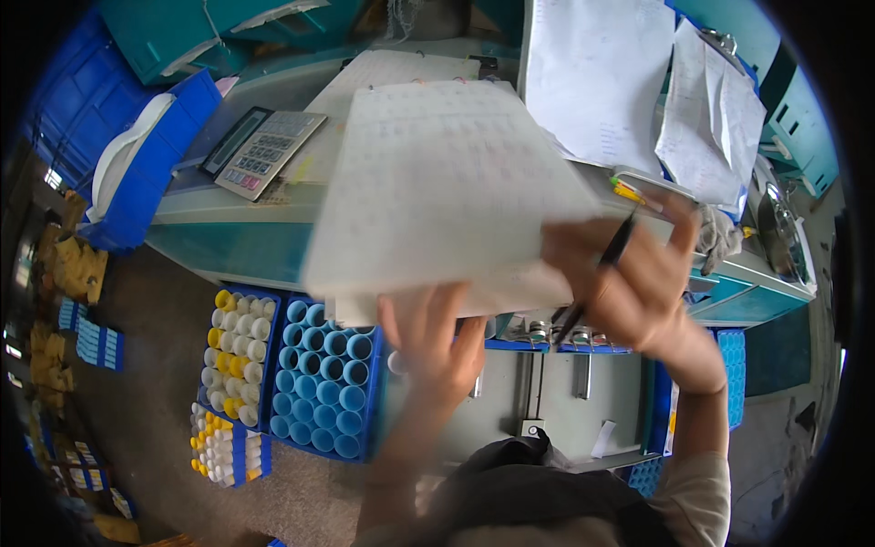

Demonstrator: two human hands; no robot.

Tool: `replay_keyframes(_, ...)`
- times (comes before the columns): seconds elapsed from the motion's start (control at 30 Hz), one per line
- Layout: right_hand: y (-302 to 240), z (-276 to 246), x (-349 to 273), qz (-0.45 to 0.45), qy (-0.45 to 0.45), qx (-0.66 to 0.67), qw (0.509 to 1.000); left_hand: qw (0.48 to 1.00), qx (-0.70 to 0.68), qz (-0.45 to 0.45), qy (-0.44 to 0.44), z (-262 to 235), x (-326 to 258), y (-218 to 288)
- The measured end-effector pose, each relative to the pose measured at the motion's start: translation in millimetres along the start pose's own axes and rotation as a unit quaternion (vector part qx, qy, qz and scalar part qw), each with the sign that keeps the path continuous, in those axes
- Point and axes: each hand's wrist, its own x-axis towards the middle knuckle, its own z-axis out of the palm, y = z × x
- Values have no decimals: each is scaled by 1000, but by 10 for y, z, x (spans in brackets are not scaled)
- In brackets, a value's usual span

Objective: The person operates a touchscreen control panel on a packaging machine, then writes on a clipboard and a notepad. They move trays of small containers, retrieve a metal bowl, and place it on the machine. The person continues to write and handle trays of containers.

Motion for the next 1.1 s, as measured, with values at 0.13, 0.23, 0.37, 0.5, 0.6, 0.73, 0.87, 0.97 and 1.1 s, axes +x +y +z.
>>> replay_keyframes(0.13, 1225, 355, 957, 37, 145, -127, 981, 970, -233, -73, 3, -334, 133, 163)
replay_keyframes(0.23, 1832, 675, 1915, 90, 238, -184, 949, 984, -146, -105, -9, -530, 302, 174)
replay_keyframes(0.37, 1517, 713, 1694, 198, 214, 291, 911, 979, -152, -127, -40, -594, 684, -270)
replay_keyframes(0.5, 634, 851, 908, 250, 48, 482, 838, 925, -233, -257, -153, -319, 1172, -712)
replay_keyframes(0.6, 364, 892, 566, 359, -36, 508, 782, 867, -363, -333, -77, -299, 1373, -781)
replay_keyframes(0.73, 476, 946, 591, 374, 26, 472, 798, 938, -260, -101, 208, -286, 1439, -649)
replay_keyframes(0.87, 727, 882, 754, 386, 43, 503, 772, 993, 28, 112, 29, -233, 1166, -481)
replay_keyframes(0.97, 601, 817, 691, 406, -89, 549, 725, 995, -19, -2, -94, -165, 933, -405)
replay_keyframes(1.1, 170, 943, 571, 423, -93, 589, 682, 995, -25, -24, -97, -140, 796, -360)
